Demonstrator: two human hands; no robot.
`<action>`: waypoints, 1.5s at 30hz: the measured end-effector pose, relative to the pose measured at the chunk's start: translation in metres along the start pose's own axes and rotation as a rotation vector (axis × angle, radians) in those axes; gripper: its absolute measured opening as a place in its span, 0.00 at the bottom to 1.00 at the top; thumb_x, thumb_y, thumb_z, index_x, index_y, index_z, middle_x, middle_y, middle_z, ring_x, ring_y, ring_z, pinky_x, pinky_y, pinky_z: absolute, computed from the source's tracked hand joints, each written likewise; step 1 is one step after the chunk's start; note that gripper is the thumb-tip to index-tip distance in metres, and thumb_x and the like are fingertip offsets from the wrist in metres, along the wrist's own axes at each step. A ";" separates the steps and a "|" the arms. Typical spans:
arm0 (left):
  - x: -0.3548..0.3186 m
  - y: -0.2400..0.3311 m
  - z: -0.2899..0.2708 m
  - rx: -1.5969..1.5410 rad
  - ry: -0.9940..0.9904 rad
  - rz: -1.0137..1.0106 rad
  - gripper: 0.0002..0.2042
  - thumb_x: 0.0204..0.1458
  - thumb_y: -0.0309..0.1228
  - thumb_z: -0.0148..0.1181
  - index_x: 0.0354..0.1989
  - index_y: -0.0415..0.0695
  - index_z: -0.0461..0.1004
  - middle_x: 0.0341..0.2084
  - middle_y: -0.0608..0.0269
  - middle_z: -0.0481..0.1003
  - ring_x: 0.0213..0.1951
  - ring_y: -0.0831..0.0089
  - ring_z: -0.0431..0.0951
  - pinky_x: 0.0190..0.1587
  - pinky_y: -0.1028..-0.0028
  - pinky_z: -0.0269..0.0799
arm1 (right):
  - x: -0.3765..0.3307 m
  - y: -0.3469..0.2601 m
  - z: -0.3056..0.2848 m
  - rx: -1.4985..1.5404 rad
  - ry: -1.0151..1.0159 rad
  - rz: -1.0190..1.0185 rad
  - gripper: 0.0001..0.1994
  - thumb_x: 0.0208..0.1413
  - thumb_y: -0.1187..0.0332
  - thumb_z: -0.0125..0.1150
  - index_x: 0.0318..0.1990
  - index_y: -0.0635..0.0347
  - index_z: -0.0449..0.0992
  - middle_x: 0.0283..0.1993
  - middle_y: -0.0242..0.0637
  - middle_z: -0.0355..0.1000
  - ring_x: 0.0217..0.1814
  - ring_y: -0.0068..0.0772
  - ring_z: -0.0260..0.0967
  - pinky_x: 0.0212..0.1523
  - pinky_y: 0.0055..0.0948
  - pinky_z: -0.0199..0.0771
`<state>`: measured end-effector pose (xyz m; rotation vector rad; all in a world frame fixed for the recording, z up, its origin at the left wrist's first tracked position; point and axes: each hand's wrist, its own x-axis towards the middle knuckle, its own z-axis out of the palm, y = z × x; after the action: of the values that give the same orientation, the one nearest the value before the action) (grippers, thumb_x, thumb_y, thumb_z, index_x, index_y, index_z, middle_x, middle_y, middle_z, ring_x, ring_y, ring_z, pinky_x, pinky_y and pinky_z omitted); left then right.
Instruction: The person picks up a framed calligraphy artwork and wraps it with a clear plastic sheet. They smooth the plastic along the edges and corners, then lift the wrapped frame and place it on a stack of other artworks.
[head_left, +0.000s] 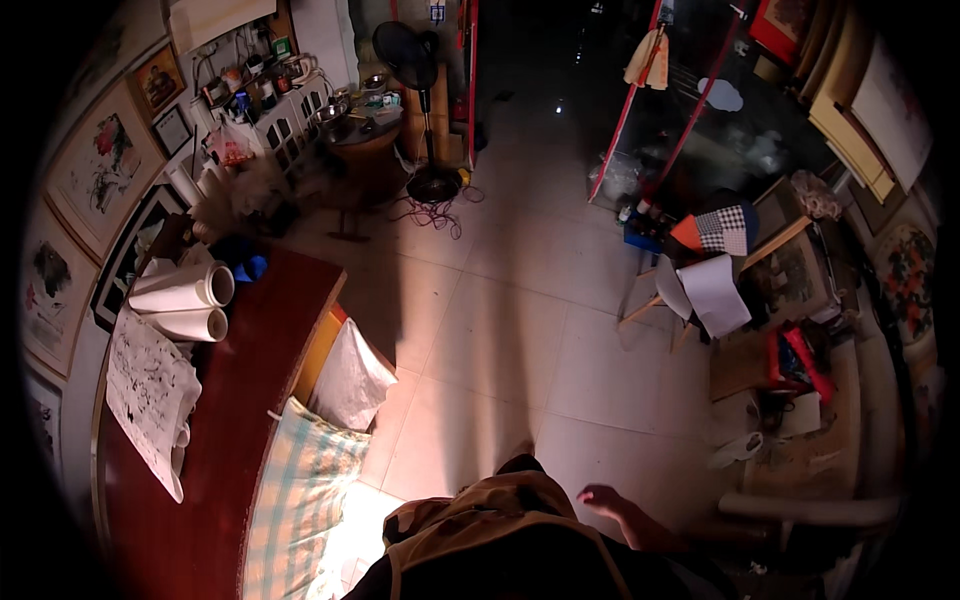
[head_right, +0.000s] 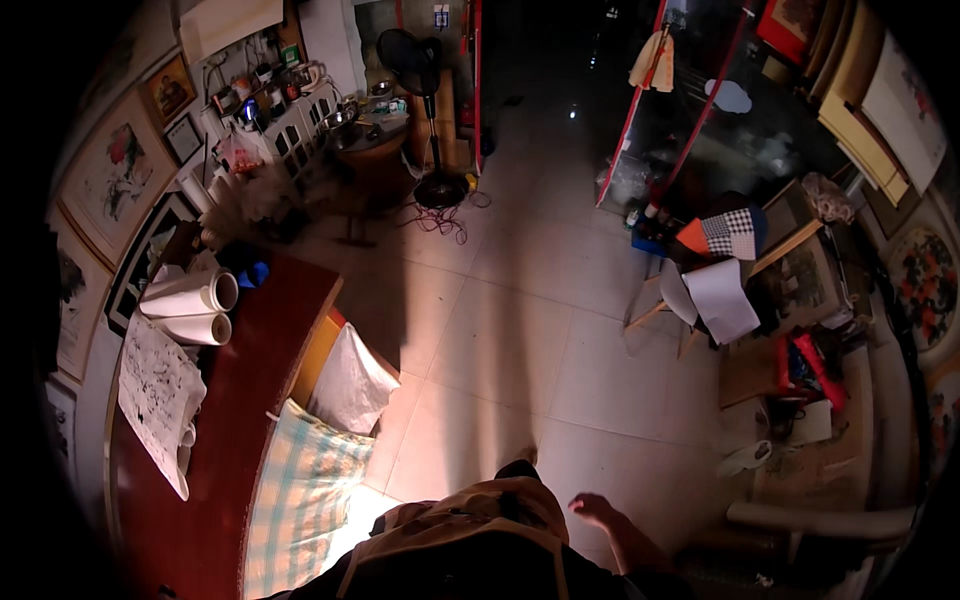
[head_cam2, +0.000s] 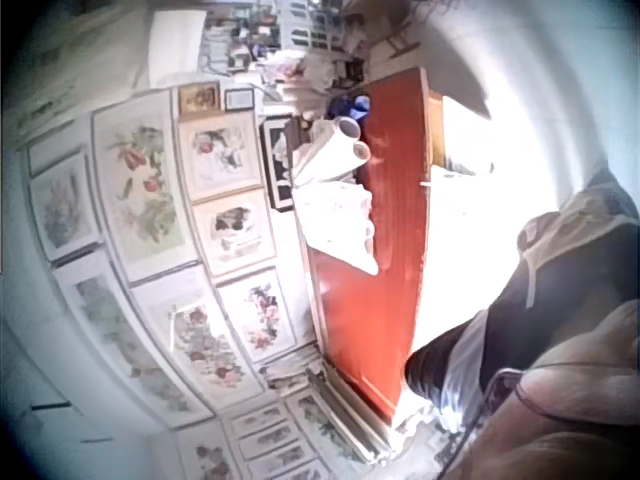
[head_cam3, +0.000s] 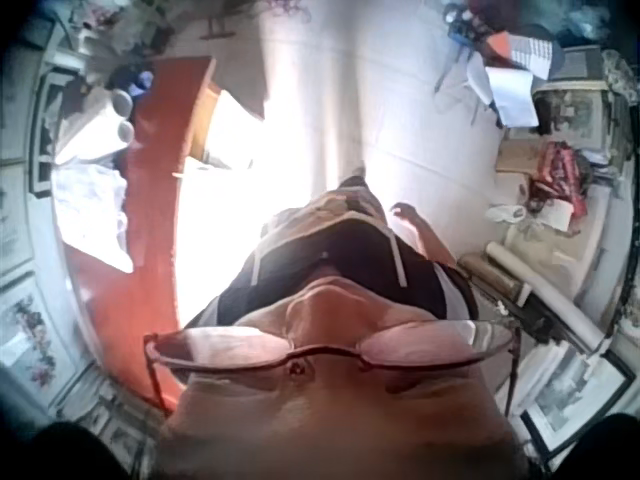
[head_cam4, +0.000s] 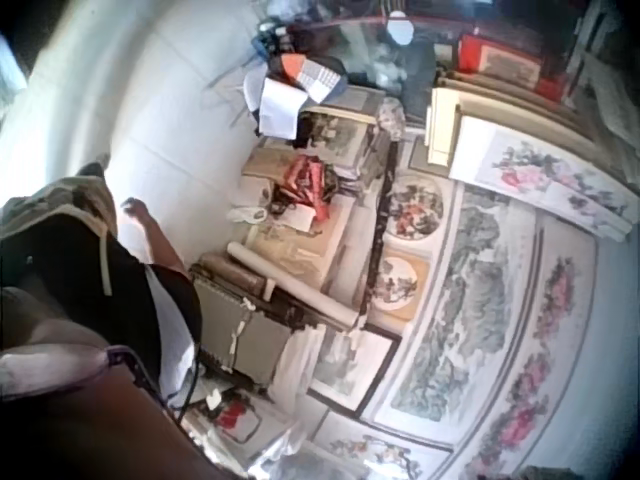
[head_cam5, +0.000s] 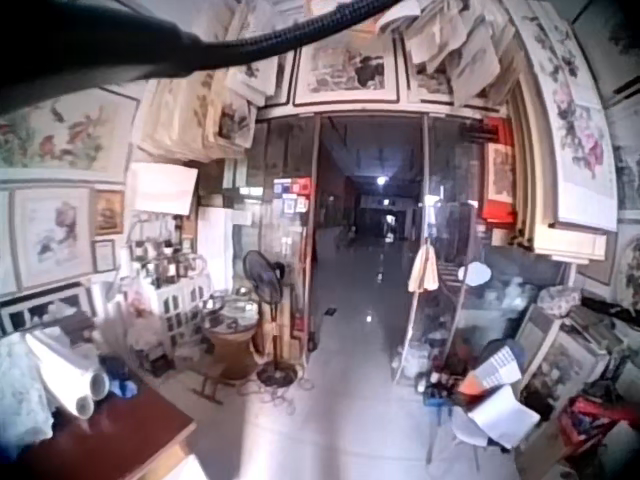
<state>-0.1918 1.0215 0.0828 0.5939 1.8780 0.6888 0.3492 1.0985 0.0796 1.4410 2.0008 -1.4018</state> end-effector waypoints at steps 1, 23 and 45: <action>0.023 0.023 0.001 -0.011 0.005 0.007 0.22 0.61 0.48 0.52 0.33 0.38 0.76 0.19 0.56 0.74 0.25 0.62 0.77 0.29 0.62 0.73 | -0.006 0.000 -0.009 -0.096 -0.123 0.036 0.09 0.59 0.69 0.60 0.45 0.49 0.82 0.49 0.35 0.79 0.54 0.31 0.75 0.54 0.33 0.75; 0.375 0.359 0.049 -0.271 0.198 -0.493 0.19 0.63 0.48 0.51 0.37 0.41 0.73 0.22 0.61 0.73 0.25 0.68 0.74 0.27 0.69 0.70 | 0.501 -0.112 -0.610 0.096 0.375 0.127 0.13 0.58 0.63 0.59 0.48 0.50 0.82 0.54 0.37 0.77 0.58 0.38 0.73 0.56 0.39 0.74; 0.917 0.937 0.118 -0.075 0.027 -0.102 0.16 0.66 0.47 0.49 0.41 0.45 0.70 0.25 0.65 0.72 0.24 0.74 0.72 0.24 0.75 0.68 | 0.730 -0.075 -0.957 -0.264 -0.192 0.239 0.19 0.58 0.56 0.56 0.53 0.53 0.80 0.59 0.42 0.75 0.62 0.48 0.71 0.58 0.45 0.73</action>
<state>-0.3347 2.3301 0.1021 0.4400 1.8852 0.7006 0.2237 2.2974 0.0627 1.3228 1.7517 -1.0859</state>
